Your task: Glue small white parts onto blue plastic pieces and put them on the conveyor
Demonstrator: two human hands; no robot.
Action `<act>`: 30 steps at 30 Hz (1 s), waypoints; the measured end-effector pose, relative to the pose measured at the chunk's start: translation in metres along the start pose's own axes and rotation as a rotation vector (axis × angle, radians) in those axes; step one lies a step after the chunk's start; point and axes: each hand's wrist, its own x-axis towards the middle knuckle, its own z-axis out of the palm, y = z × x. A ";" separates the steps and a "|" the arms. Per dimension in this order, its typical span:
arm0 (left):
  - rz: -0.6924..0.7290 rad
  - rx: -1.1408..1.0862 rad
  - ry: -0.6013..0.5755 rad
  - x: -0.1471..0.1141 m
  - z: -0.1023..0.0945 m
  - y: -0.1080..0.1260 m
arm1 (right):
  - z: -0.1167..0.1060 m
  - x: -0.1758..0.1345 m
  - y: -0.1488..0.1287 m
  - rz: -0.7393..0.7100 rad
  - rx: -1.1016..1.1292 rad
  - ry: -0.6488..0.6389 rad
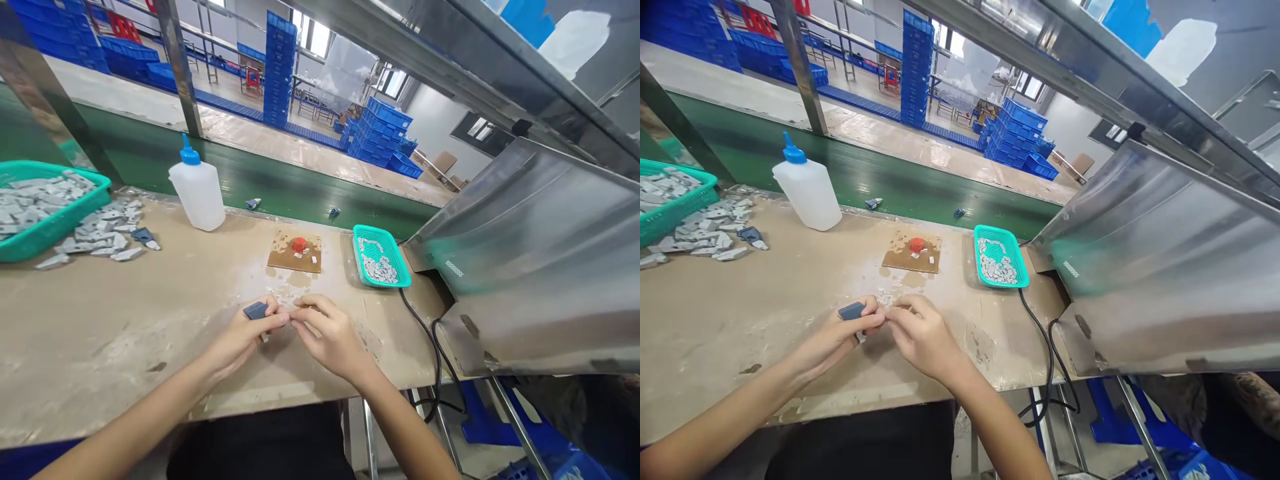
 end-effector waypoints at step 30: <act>0.029 0.348 -0.038 0.144 -0.056 0.065 | 0.029 0.099 0.155 0.127 -0.094 0.116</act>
